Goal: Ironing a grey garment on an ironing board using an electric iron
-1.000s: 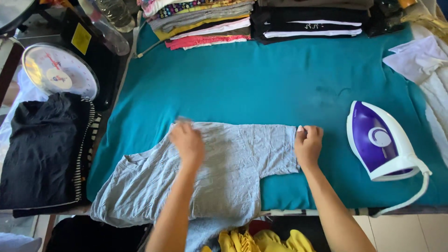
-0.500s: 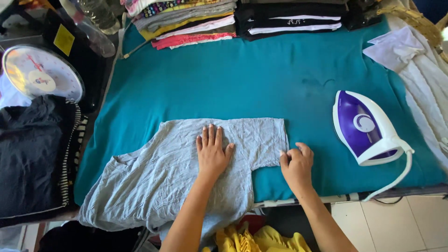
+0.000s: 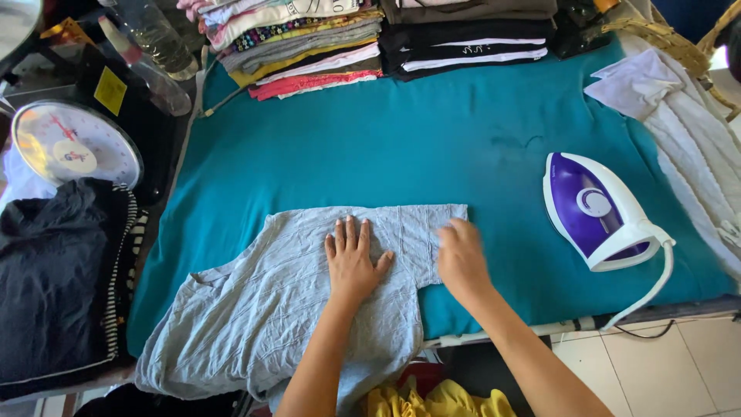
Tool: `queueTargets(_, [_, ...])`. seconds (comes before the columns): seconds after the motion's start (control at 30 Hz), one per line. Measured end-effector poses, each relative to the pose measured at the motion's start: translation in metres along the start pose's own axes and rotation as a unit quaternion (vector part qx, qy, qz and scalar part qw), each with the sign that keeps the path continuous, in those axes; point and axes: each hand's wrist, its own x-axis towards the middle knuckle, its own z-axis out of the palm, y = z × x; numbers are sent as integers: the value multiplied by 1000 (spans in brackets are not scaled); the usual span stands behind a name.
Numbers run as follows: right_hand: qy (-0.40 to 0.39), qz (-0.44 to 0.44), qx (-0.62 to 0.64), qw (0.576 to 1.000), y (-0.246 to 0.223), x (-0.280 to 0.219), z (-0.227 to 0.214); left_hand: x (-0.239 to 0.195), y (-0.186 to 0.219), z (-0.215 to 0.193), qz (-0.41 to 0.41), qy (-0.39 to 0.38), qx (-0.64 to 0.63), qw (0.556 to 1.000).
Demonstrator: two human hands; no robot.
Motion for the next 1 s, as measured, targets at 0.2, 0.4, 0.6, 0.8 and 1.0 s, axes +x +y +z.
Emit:
queueTargets(0.2, [-56, 49, -75, 994, 28, 25, 35, -5, -7, -4, 34, -2, -5, 999])
queueTargets(0.4, [-135, 25, -135, 981, 23, 18, 4, -10, -11, -9, 56, -4, -8, 998])
queueTargets(0.6, [-206, 21, -131, 970, 17, 24, -14, -10, -9, -11, 52, -1, -9, 999])
queueTargets(0.8, [-170, 72, -131, 974, 46, 57, -45, -10, -7, -11, 56, 3, 10, 998])
queueTargets(1.0, [30, 267, -281, 921, 213, 94, -82, -10, -5, -10, 48, -9, 15, 999])
